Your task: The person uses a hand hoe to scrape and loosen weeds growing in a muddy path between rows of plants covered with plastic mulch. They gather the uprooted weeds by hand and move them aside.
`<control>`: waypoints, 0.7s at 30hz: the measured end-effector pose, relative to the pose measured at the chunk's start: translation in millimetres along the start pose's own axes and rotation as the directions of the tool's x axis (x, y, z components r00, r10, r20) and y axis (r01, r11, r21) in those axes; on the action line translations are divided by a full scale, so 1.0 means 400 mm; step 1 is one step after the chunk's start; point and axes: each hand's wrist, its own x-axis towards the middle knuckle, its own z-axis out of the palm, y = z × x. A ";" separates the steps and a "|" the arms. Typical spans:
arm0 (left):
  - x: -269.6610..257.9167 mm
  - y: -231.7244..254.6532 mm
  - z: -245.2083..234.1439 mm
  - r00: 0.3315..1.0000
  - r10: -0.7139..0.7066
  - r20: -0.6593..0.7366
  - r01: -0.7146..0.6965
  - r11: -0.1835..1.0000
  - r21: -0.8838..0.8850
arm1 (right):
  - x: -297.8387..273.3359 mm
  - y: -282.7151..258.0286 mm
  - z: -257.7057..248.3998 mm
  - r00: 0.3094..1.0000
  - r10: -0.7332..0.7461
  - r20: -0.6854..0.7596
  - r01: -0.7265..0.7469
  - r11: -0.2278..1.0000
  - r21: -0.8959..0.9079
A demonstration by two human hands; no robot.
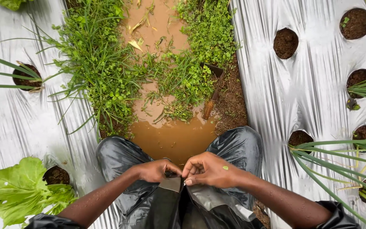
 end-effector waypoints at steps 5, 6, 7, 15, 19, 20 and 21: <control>0.040 -0.003 -0.063 0.997 -0.011 0.073 0.009 1.000 0.028 | -0.025 -0.110 -0.031 0.996 0.009 0.094 0.026 0.929 -0.369; 0.052 -0.011 -0.072 0.998 -0.004 0.057 0.001 0.998 0.056 | -0.024 -0.116 -0.037 0.986 -0.043 0.160 0.095 0.940 -0.327; 0.063 0.008 -0.059 0.998 -0.003 0.058 0.000 0.999 0.054 | -0.036 -0.141 -0.025 0.986 -0.041 0.160 0.093 0.940 -0.327; 0.140 0.052 -0.058 0.971 -0.078 0.226 0.002 0.948 0.319 | -0.209 -0.434 0.044 0.664 -0.385 0.642 0.610 0.774 -0.167; 0.183 -0.052 -0.068 0.962 -0.021 0.273 -0.083 0.929 0.362 | -0.207 -0.403 0.042 0.655 -0.418 0.629 0.629 0.764 -0.148; 0.188 -0.061 -0.062 0.960 0.007 0.279 -0.112 0.926 0.361 | -0.205 -0.391 0.043 0.642 -0.444 0.625 0.637 0.763 -0.111; 0.194 -0.070 -0.057 0.958 0.035 0.285 -0.141 0.922 0.360 | -0.204 -0.379 0.043 0.628 -0.471 0.620 0.645 0.761 -0.075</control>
